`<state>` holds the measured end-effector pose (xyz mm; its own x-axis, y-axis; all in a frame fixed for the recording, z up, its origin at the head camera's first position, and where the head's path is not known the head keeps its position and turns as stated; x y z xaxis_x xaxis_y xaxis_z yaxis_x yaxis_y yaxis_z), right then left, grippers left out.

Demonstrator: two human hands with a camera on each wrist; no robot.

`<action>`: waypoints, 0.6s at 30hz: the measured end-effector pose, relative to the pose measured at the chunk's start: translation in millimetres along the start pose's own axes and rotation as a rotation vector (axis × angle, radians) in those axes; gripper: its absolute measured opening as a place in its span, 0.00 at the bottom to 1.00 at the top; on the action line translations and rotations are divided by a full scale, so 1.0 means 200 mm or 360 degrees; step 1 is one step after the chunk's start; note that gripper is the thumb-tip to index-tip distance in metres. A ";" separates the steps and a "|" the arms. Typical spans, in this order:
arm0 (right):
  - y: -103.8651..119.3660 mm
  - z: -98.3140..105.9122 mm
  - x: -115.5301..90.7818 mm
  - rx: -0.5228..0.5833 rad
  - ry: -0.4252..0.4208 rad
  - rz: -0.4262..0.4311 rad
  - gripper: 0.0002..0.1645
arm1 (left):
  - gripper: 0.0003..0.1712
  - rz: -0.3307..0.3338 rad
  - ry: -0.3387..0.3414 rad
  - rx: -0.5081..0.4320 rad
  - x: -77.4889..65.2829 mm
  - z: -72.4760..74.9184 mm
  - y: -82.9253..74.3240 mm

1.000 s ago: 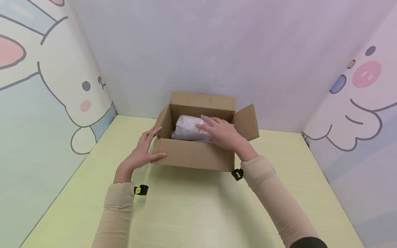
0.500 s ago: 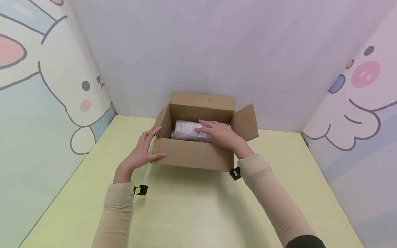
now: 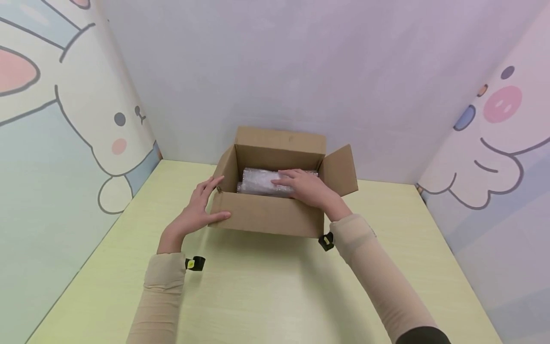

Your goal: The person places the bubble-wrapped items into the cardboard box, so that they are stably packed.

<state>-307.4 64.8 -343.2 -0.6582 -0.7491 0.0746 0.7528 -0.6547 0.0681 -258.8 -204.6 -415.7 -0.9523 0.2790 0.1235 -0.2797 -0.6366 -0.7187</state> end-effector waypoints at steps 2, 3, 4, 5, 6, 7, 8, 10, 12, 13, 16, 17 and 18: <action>0.00 0.00 0.00 -0.0014 0.0008 0.0008 0.30 | 0.55 -0.0002 0.0005 0.0002 0.00 0.00 0.00; 0.00 0.00 0.00 -0.0016 0.0011 0.0013 0.31 | 0.55 -0.0004 0.0007 0.0004 0.00 0.00 0.00; 0.00 -0.01 0.00 -0.0021 0.0014 0.0015 0.31 | 0.55 -0.0004 0.0007 0.0002 0.00 0.00 0.00; 0.00 -0.01 0.00 -0.0021 0.0016 0.0015 0.31 | 0.55 -0.0004 0.0007 0.0000 0.00 0.00 0.00; 0.00 -0.01 0.00 -0.0021 0.0013 0.0015 0.32 | 0.55 0.0001 0.0008 -0.0001 0.00 0.00 0.00; 0.00 0.00 -0.01 -0.0020 0.0008 0.0016 0.32 | 0.55 0.0002 0.0008 -0.0001 0.00 0.00 0.00; 0.00 0.00 -0.01 -0.0022 0.0005 0.0015 0.32 | 0.56 0.0005 0.0009 0.0001 0.00 0.01 0.00; 0.00 0.01 -0.02 -0.0013 -0.0009 0.0012 0.33 | 0.56 0.0004 0.0015 0.0004 0.00 0.01 -0.01; 0.01 0.03 -0.03 0.0013 -0.0027 0.0010 0.33 | 0.56 -0.0004 0.0029 0.0000 0.00 0.02 -0.01; 0.01 0.04 -0.04 0.0036 -0.0034 0.0004 0.34 | 0.55 -0.0016 0.0036 0.0002 0.00 0.02 -0.02; 0.00 0.08 -0.07 0.0111 -0.0043 -0.0018 0.34 | 0.54 -0.0034 0.0056 -0.0010 0.00 0.03 -0.02; 0.00 0.09 -0.08 0.0131 -0.0041 -0.0032 0.34 | 0.52 -0.0034 0.0061 -0.0014 0.00 0.03 -0.03; 0.00 0.10 -0.10 0.0153 -0.0036 -0.0049 0.34 | 0.51 -0.0033 0.0062 -0.0012 0.00 0.04 -0.02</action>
<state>-295.4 81.9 -324.4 -0.6820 -0.7253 0.0936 0.7290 -0.6640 0.1660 -258.8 -206.8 -406.9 -0.9409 0.3199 0.1116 -0.2980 -0.6249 -0.7216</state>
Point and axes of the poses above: each hand's wrist, its own x-axis towards the middle knuckle, its own z-axis out of the back of the hand, y = z × x, the point moved 5 cm from there along x, towards the middle knuckle, and after that the axes turned 2 degrees about x, right-handed, at the moved point
